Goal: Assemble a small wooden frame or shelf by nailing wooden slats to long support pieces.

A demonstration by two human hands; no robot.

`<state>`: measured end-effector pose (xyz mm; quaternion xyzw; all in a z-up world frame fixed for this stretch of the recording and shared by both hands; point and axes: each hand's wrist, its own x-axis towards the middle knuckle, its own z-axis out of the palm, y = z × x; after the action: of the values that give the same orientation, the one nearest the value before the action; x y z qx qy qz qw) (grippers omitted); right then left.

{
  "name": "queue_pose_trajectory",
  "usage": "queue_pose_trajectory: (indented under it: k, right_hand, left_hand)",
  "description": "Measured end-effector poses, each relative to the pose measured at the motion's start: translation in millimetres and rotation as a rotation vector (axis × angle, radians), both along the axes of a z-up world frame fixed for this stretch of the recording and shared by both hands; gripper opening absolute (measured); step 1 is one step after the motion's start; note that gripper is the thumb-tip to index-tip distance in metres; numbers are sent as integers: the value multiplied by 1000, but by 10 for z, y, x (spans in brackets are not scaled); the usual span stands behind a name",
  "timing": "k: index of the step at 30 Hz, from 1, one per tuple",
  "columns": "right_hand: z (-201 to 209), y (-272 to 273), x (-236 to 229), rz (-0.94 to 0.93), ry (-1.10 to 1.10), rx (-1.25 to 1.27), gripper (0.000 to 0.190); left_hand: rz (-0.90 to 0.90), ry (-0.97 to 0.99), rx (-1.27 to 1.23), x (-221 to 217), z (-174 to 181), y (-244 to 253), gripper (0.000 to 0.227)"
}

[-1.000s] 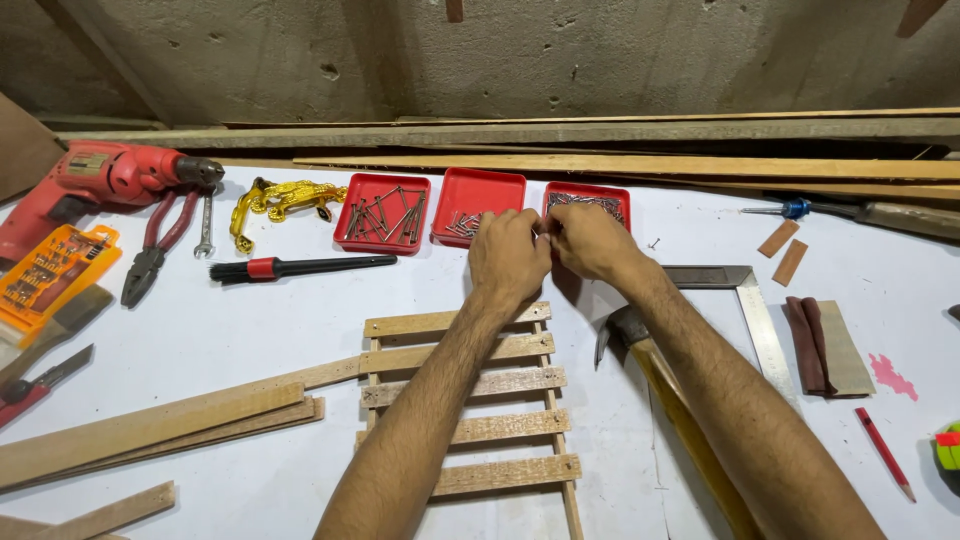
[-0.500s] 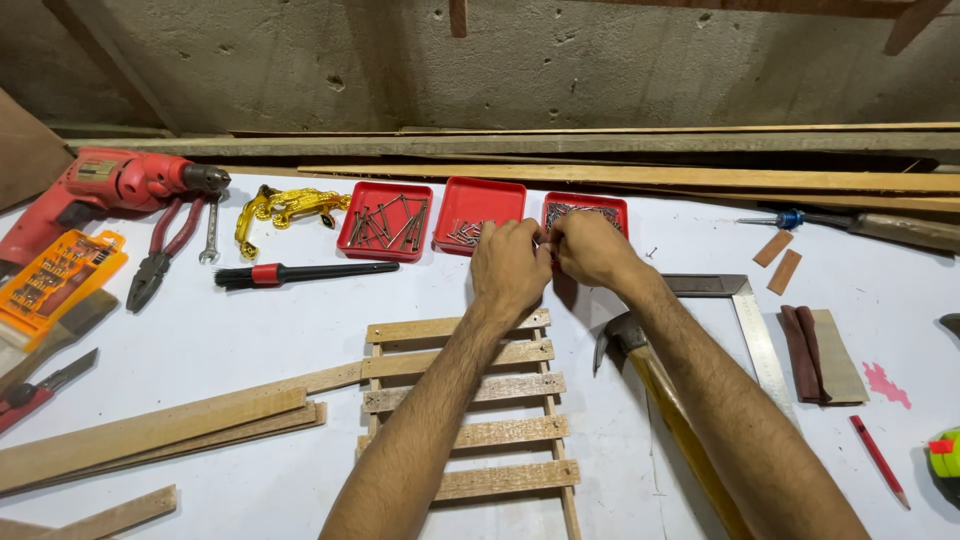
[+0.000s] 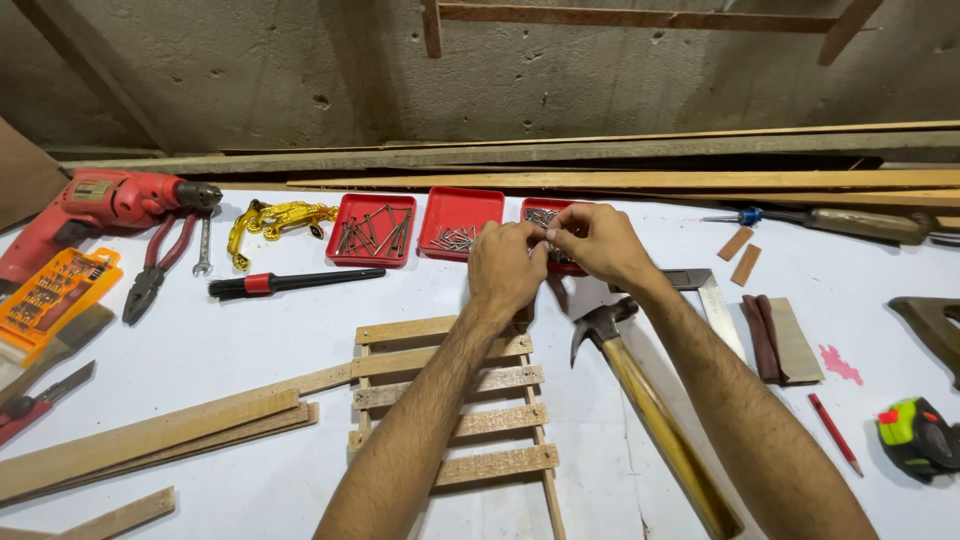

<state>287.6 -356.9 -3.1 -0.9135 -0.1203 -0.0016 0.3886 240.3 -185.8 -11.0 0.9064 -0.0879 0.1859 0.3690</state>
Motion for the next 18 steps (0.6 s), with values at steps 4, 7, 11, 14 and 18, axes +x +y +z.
queue_pose_trajectory:
  k: [4,7,11,14,18]
  right_hand:
    - [174,-165,-321,-16,32,55,21]
    - [227,-296,-629,30,73,58,26]
    - [200,-434,-1033,25,165,-468,48]
    - [129,-438,-1291,36,243,-672,50]
    - [-271,-502,-1374,-38,122,-626,39]
  left_hand:
    - [-30,34,-37,-209,168,-109,18]
    - [-89,126,-118,-422,167,-175,18]
    - [-158,88,-150,-652,32,-217,16]
    - [-170,63,-162,-841,47,-236,16]
    - [-166,61,-189,-1065,43,-127,15]
